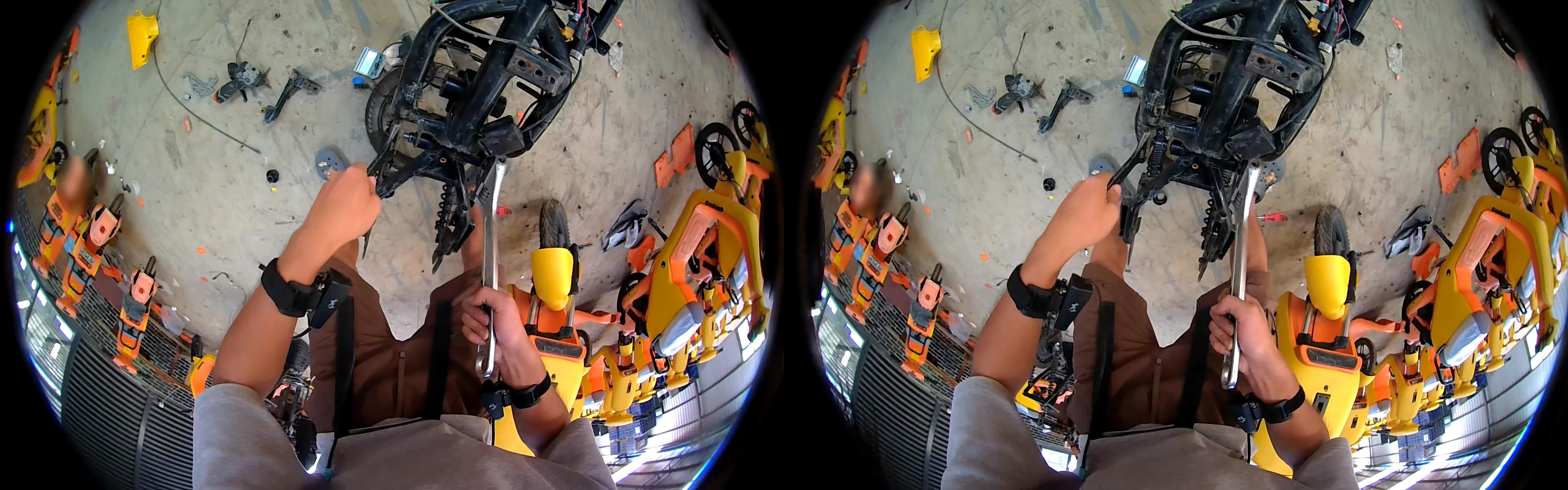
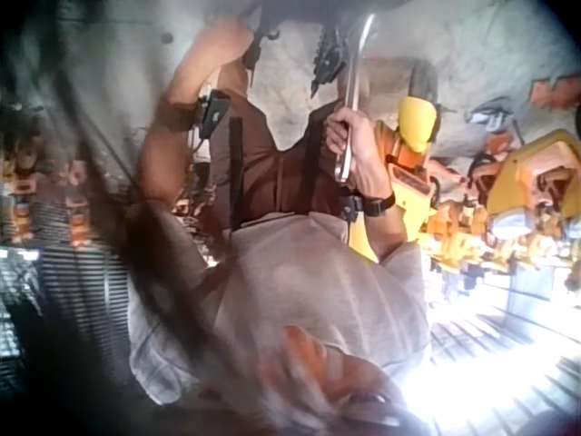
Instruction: The person uses a wrench and pliers to loosen and remove a bolt from the rear suspension area of a scooter frame. They manipulate the tools to detach a component from the frame.
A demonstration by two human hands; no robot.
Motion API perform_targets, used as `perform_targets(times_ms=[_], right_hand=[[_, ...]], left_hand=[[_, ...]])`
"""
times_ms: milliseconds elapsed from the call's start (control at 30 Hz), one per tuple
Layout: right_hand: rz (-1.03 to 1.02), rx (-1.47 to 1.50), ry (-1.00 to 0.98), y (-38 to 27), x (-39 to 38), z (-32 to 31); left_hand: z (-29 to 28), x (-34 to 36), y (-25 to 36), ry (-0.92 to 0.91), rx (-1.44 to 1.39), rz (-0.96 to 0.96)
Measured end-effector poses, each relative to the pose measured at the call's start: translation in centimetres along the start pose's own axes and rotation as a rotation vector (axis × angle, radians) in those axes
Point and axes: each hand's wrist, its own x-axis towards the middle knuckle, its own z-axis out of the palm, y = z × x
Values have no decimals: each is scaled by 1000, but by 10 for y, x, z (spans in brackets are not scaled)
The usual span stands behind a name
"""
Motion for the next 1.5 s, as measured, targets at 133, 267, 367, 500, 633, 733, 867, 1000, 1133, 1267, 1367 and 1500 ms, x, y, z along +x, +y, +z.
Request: perform_targets(times_ms=[133, 267, 367, 500, 633, 733, 867, 1000, 1133, 1267, 1367, 1500], right_hand=[[-1, -22, 9, -2, -2, 1], [-3, -24, -10, -5, -4, -3], [0, -9, -29, -3, 0, -5], [-3, 2, -32, -3, -1, -4], [7, 9, -37, -3, -2, -11], [9, -1, -53, -6, -2, -15], [29, 3, -68, -10, -2, -20], [23, 13, -49, -11, -2, -18], [16, 11, -30, -8, -2, -13], [12, 40, -76, -4, 1, -19], [-2, 49, -85, -5, -1, -17], [95, 16, -56, 4, 5, -36]], left_hand=[[-15, 17, 16, -159, 98, 35], [-35, 26, 52, -375, 151, -82], [-27, 30, 58, -450, 181, -139], [-23, 26, 60, -443, 151, -103], [-23, 35, 55, -456, 64, -268], [-37, 50, 59, -537, 93, -339], [-38, 57, 73, -602, 10, -422], [-25, 51, 78, -487, -19, -374], [-15, 44, 81, -366, 75, -312], [-13, 37, 70, -330, 116, -272], [34, 13, 26, -118, 200, -97], [138, -45, -39, 179, -156, -111]])
